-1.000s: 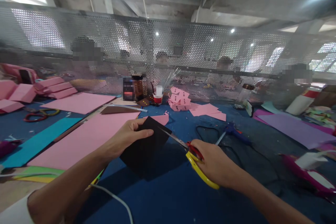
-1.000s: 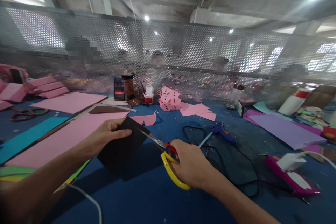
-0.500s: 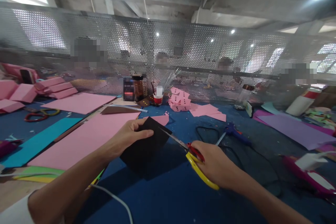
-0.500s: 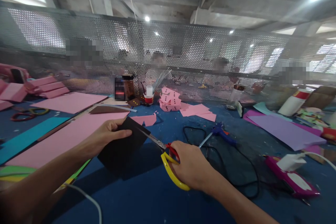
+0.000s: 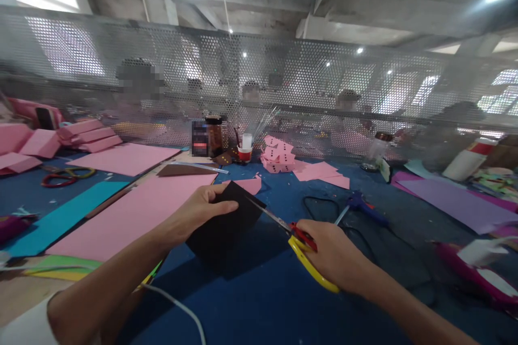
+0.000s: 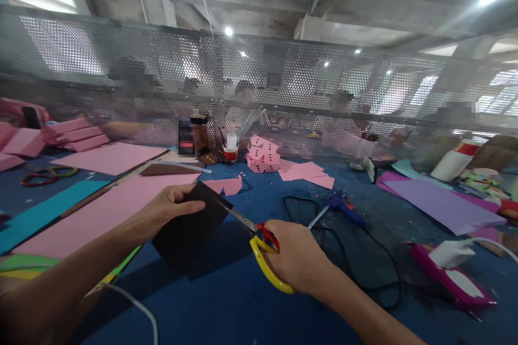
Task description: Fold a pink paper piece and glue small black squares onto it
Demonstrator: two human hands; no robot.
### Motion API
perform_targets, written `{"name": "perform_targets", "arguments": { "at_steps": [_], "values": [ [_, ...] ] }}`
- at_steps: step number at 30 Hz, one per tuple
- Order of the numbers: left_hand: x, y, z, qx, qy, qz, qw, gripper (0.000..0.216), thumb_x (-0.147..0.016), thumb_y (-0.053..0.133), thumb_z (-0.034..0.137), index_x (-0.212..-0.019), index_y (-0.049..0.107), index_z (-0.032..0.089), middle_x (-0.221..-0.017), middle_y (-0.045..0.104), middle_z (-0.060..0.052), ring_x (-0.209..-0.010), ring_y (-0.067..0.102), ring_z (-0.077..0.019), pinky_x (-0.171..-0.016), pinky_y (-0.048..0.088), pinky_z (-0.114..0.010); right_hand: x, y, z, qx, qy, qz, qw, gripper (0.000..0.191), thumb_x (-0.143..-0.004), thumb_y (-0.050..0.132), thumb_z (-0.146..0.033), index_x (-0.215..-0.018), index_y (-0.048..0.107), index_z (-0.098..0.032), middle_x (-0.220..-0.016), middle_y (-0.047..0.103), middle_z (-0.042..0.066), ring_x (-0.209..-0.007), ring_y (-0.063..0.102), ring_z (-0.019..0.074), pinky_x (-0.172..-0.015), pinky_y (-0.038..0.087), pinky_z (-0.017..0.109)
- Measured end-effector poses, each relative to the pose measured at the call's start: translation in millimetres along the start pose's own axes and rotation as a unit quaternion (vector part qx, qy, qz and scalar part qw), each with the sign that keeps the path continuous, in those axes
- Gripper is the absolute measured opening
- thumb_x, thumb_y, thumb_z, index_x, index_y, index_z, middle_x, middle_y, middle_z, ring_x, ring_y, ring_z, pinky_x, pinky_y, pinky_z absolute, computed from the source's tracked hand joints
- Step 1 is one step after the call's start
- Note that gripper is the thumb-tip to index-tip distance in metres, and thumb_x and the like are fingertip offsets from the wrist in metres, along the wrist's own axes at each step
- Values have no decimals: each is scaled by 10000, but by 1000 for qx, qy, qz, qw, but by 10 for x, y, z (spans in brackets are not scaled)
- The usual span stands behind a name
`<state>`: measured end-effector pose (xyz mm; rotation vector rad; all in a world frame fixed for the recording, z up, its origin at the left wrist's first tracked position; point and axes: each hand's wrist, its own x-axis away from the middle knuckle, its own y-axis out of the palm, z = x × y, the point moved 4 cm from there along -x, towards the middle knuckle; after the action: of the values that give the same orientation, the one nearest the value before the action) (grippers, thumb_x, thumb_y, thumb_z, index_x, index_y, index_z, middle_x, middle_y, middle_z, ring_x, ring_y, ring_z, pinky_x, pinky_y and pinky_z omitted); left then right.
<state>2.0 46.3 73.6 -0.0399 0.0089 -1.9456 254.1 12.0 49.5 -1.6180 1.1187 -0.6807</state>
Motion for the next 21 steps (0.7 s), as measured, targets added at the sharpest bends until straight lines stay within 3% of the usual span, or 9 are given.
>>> {"name": "perform_targets", "arguments": {
  "at_steps": [8,21],
  "values": [
    [-2,-14,-17,-7,-16,7,1000,237,-740,699,333,-911,675,171,-772,729,-33,-644,666,-169,-560,507,-223,-10,0,-31,2,0,-5,1000,216,-823,543,-317,-684,437,-189,-649,537,-25,-560,411,90,-529,170,248],
    [-75,-39,-108,32,-30,17,999,344,-631,778,367,-898,716,161,-759,747,-64,-669,699,-223,-597,555,-285,-8,34,-22,5,-7,-16,1000,131,-825,538,-277,-739,478,-199,-704,578,-13,-592,472,106,-535,186,244]
  ]
}}
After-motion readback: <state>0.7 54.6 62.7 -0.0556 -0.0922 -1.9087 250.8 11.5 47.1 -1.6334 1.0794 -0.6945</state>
